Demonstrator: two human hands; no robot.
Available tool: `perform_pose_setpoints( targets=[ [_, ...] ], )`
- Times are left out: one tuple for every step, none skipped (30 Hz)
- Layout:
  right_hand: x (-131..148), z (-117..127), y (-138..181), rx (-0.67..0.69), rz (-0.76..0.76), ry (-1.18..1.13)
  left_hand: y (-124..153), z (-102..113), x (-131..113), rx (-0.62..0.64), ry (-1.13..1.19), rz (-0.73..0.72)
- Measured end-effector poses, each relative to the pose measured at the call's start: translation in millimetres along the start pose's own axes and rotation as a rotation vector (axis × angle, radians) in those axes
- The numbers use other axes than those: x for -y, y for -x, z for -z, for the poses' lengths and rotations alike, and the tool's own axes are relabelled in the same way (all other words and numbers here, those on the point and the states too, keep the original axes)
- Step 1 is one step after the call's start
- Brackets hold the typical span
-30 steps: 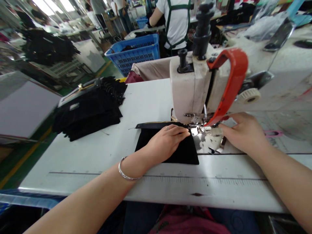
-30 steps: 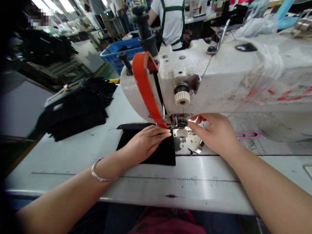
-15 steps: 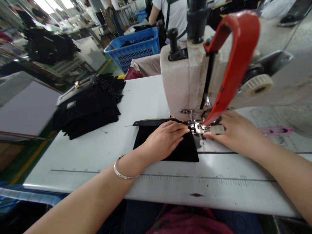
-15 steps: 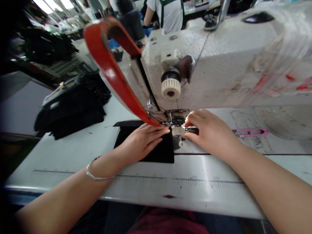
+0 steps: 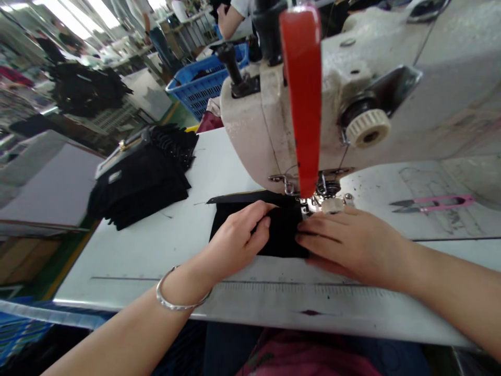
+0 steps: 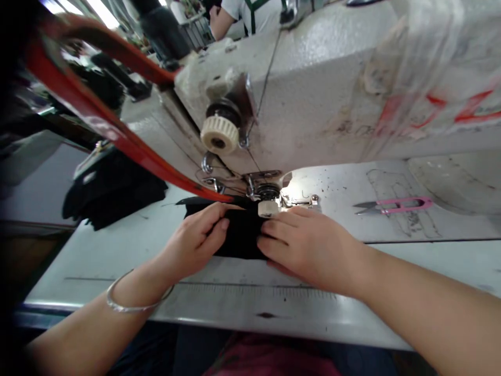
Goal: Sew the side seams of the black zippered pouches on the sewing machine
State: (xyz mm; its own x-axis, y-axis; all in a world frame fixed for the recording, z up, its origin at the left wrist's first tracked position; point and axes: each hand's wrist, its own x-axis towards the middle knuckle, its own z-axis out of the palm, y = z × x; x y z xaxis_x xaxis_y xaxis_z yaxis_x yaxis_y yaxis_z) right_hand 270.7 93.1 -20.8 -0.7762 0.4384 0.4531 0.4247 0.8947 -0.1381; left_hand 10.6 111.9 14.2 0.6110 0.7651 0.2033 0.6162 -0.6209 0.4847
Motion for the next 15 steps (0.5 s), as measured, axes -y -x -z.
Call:
perform_pose_setpoints(
  targets=[
    [3, -2, -1, 0.007, 0.032, 0.006, 0, -2, -2, -0.014, -0.022, -0.022],
    [5, -4, -1, 0.017, 0.058, 0.009, 1, -6, -5, -0.021, -0.046, -0.065],
    [7, -6, -1, 0.018, 0.075, 0.012, 1, -9, -7, -0.021, -0.074, -0.116],
    [8, -7, -1, 0.018, 0.080, 0.017, 2, -13, -10, -0.018, -0.108, -0.166],
    [9, -7, -1, 0.016, 0.077, 0.020, 2, -18, -12, -0.011, -0.148, -0.205],
    [9, -8, -1, 0.012, 0.072, 0.024, 2, -21, -14, -0.001, -0.190, -0.232],
    [10, -8, -1, 0.005, 0.067, 0.026, 2, -25, -15, 0.012, -0.230, -0.249],
    [10, -8, 0, -0.001, 0.062, 0.027, 1, -27, -15, 0.026, -0.263, -0.261],
    [10, -8, 0, -0.006, 0.057, 0.027, 1, -29, -14, 0.040, -0.290, -0.279],
    [10, -7, 0, -0.010, 0.052, 0.025, 1, -30, -13, 0.055, -0.312, -0.305],
    [10, -7, 0, -0.015, 0.047, 0.022, 1, -30, -11, 0.067, -0.328, -0.335],
    [10, -6, 0, -0.019, 0.046, 0.016, 1, -29, -9, 0.077, -0.336, -0.362],
    [10, -6, 0, -0.017, 0.045, 0.008, 0, -28, -8, 0.086, -0.339, -0.381],
    [10, -5, 0, -0.011, 0.044, 0.002, 0, -28, -7, 0.087, -0.341, -0.389],
    [11, -5, 0, -0.007, 0.041, -0.002, -1, -27, -6, 0.082, -0.343, -0.385]
  ],
)
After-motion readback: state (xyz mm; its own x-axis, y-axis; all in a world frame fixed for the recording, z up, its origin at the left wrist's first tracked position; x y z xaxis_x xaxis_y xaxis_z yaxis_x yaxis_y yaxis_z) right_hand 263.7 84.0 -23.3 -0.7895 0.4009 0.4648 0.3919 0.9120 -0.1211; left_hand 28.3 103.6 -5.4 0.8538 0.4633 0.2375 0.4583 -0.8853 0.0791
